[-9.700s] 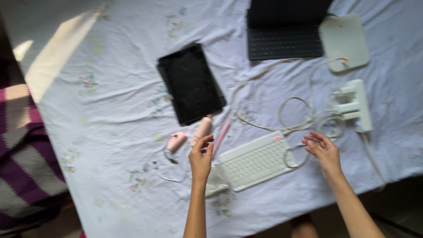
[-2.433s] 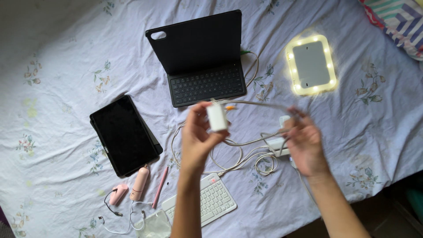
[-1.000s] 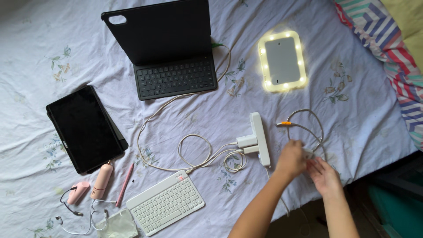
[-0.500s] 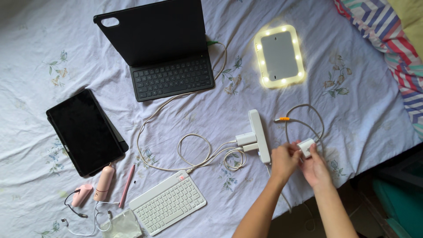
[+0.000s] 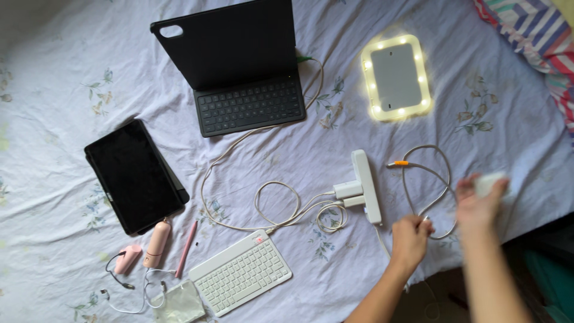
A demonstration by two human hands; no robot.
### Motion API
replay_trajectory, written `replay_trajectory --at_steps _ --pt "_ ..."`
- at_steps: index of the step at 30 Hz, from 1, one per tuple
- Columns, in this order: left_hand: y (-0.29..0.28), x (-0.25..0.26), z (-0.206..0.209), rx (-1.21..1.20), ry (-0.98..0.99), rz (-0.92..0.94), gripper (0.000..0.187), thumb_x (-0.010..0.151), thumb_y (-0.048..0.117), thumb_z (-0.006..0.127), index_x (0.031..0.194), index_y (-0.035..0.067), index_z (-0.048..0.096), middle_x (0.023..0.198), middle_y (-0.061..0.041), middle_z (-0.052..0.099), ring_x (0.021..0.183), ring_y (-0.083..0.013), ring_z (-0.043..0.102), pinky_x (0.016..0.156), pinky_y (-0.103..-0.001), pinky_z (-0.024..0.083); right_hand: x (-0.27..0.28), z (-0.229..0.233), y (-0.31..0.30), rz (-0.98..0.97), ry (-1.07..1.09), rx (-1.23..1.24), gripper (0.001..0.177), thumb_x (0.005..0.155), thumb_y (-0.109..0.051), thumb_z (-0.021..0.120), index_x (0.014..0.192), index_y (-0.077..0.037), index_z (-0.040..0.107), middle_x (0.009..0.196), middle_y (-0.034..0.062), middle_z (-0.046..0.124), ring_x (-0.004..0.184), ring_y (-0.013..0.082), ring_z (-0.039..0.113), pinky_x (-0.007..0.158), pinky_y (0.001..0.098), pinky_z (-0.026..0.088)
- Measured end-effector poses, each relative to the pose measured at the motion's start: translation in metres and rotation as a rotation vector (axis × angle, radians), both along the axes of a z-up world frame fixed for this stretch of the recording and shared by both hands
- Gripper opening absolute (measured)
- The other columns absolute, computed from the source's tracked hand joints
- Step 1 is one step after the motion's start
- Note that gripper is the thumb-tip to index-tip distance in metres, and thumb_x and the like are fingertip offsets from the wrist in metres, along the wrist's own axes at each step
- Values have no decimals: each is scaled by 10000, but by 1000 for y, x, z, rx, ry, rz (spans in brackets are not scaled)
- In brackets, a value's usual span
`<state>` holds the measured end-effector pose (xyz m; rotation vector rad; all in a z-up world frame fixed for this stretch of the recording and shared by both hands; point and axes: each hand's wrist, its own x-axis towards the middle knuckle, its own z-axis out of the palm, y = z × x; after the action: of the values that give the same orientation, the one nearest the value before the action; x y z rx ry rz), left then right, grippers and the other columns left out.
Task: The person organizes various electronic accessories on a bed, including a tablet, keyboard, power bank, and cables. They unpack a small plastic bag, connect cables to devices, and arrange the items neatly on the bed surface.
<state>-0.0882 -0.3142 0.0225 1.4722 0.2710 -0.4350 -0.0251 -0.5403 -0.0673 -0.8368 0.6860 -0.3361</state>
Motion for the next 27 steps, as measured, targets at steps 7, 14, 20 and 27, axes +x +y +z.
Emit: replay_trajectory --at_steps 7,14,20,27 --pt "17 -2 -15 370 -43 -83 309 1058 192 590 1184 -86 644 1345 -278 588 1093 -462 628 949 -477 489 20 67 9 339 -27 16 476 1179 -538 540 1283 -74 540 1113 81 647 1032 216 635 1007 413 540" --pt "74 3 31 38 -296 130 591 1006 193 643 1539 1 475 1462 -215 578 1330 -370 580 1062 -441 485 -31 82 117 825 304 -304 426 960 -304 650 1270 -22 574 1143 112 681 1034 221 666 905 420 554" --pt "202 -14 50 -131 -179 24 594 927 259 779 1455 45 607 1351 -109 698 1215 -225 675 954 -352 564 -67 89 221 1149 383 -146 487 999 -371 487 1351 -50 584 1114 74 723 994 176 694 857 403 578" --pt "352 -88 64 -44 -100 111 568 838 137 785 1383 90 631 1237 -92 686 1111 -203 684 918 -334 581 -85 118 362 1603 399 -61 531 1009 -393 532 1313 27 644 1126 121 718 1008 188 682 853 408 612"
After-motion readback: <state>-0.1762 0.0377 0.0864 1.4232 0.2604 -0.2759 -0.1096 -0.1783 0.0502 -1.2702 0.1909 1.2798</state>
